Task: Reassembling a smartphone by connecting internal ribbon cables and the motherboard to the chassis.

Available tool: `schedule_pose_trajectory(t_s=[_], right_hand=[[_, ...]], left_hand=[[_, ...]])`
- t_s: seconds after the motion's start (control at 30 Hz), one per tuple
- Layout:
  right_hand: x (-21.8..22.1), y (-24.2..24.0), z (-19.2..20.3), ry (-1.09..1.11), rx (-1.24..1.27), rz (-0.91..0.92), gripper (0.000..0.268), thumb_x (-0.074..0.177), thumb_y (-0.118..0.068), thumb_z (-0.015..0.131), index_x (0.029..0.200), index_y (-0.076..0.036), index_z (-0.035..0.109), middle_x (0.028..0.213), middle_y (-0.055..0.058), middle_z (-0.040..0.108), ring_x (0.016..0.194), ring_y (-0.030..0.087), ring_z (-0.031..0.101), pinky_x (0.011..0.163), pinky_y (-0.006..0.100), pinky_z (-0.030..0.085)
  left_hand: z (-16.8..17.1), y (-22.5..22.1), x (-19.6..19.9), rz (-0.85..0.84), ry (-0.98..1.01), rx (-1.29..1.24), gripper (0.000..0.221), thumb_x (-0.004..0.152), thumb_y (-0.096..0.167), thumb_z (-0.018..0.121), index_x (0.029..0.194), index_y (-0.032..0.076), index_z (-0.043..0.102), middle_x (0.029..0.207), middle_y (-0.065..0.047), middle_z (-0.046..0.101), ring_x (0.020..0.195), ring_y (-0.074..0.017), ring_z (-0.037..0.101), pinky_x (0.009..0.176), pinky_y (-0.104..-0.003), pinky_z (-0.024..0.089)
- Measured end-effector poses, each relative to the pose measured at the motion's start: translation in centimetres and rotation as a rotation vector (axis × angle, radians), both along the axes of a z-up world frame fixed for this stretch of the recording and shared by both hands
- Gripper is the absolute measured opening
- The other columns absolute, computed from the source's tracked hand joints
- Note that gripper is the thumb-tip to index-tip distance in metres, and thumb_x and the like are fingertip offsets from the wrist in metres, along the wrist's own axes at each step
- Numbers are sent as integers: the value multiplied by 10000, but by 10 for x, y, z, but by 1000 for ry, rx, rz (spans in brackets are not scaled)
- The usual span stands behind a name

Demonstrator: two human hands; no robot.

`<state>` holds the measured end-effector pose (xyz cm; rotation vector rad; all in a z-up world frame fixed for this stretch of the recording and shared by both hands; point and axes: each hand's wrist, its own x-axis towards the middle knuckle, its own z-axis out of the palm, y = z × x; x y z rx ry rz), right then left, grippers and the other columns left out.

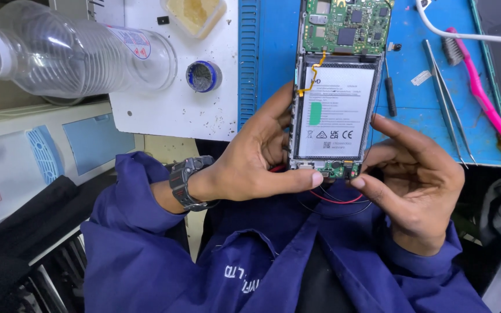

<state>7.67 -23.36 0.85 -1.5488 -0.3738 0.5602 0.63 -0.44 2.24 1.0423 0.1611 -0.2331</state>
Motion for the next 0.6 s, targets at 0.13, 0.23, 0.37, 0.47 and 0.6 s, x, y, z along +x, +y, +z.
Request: schedule_pose_trajectory(t_s=[0.13, 0.23, 0.37, 0.47, 0.6], right_hand=[[0, 2, -1, 0, -42, 4, 713, 821, -15, 763, 1464, 110, 482, 947, 224, 697, 870, 243, 733, 849, 316, 657], [0, 5, -3, -26, -59, 15, 751, 805, 5, 772, 1478, 137, 466, 965, 231, 683, 850, 243, 714, 813, 281, 626], [-2, 12, -6, -39, -98, 31, 812, 788, 25, 806, 1508, 121, 442, 1048, 223, 643, 873, 235, 688, 820, 284, 633], [-6, 17, -4, -106, -128, -19, 797, 780, 0, 841, 1466, 137, 460, 1122, 244, 626, 957, 247, 674, 809, 279, 620], [-7, 12, -14, -394, -55, -78, 572, 824, 46, 871, 1163, 56, 410, 1039, 316, 595, 926, 332, 686, 696, 308, 602]], left_hand=[[6, 3, 4, 3, 31, 34, 927, 887, -4, 794, 1612, 102, 226, 1403, -160, 591, 1223, -295, 730, 985, -381, 721], [2, 5, 3, 22, 12, 61, 925, 900, 22, 794, 1618, 105, 216, 1424, -174, 582, 1250, -291, 718, 994, -377, 730], [-2, 6, 2, 20, 69, 59, 967, 903, 45, 786, 1636, 131, 162, 1432, -201, 595, 1100, -285, 774, 820, -249, 690], [-1, 4, 5, 18, 106, -30, 929, 912, 16, 759, 1624, 123, 172, 1426, -216, 586, 1007, -329, 802, 818, -280, 691], [-1, 2, 7, 30, 146, -77, 973, 893, -27, 743, 1631, 116, 126, 1465, -241, 546, 968, -383, 796, 878, -377, 718]])
